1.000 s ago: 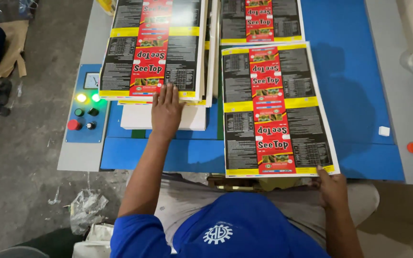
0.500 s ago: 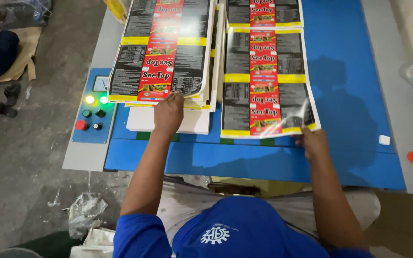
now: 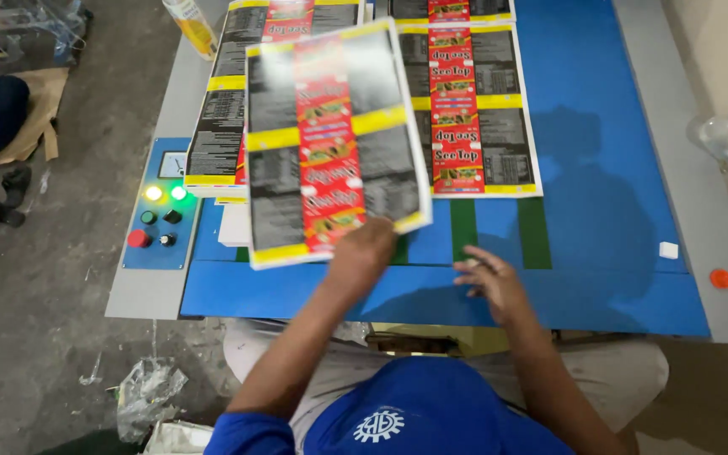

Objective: Inspecting and sorting large printed sheets of product labels at a printing station.

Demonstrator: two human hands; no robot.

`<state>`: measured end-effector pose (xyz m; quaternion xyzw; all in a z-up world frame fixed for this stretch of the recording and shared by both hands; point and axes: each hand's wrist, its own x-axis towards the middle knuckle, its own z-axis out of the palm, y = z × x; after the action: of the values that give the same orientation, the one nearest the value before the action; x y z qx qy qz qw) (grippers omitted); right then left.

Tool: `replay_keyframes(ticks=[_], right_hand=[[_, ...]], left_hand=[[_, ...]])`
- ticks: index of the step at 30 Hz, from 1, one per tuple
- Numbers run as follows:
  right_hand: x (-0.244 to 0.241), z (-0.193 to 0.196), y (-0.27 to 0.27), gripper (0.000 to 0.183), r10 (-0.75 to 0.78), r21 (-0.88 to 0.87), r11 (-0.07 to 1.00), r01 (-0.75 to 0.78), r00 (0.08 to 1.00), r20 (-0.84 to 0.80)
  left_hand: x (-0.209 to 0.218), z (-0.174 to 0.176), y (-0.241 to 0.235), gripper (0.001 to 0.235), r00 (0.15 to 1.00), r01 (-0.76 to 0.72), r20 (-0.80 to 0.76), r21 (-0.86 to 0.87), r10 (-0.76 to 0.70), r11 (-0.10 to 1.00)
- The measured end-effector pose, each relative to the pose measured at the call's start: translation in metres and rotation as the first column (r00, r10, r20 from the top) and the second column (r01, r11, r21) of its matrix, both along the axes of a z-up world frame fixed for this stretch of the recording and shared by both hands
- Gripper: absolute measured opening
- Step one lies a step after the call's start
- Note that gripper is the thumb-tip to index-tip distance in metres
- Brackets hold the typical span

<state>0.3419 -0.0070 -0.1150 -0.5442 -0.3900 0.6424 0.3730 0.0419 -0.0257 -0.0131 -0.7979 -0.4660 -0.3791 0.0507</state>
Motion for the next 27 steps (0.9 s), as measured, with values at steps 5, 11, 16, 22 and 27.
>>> replay_keyframes(ticks=[5, 11, 16, 22, 27], right_hand=[[-0.033, 0.036, -0.023, 0.041, 0.239, -0.006, 0.970, -0.244, 0.953, -0.186], [0.018, 0.001, -0.032, 0.028, -0.007, 0.047, 0.999, 0.017, 0.980, -0.200], [0.073, -0.007, -0.064, 0.023, -0.164, 0.052, 0.983, 0.175, 0.973, -0.164], [0.120, -0.019, -0.102, 0.022, -0.303, 0.025, 0.952, 0.306, 0.950, -0.079], [0.130, -0.026, -0.108, 0.023, -0.305, -0.098, 0.947, 0.306, 0.952, 0.026]], left_hand=[[0.065, -0.003, -0.025, 0.024, 0.986, 0.152, -0.033, -0.204, -0.162, 0.967], [0.031, 0.008, 0.001, 0.029, 0.983, 0.160, -0.087, -0.041, -0.163, 0.986], [-0.064, -0.020, 0.054, 0.029, 0.989, -0.118, -0.097, -0.050, 0.113, 0.992], [-0.101, -0.003, 0.051, 0.071, 0.869, -0.390, -0.299, 0.078, 0.395, 0.918], [-0.116, -0.037, 0.056, 0.042, 0.841, -0.425, -0.357, 0.030, 0.407, 0.905]])
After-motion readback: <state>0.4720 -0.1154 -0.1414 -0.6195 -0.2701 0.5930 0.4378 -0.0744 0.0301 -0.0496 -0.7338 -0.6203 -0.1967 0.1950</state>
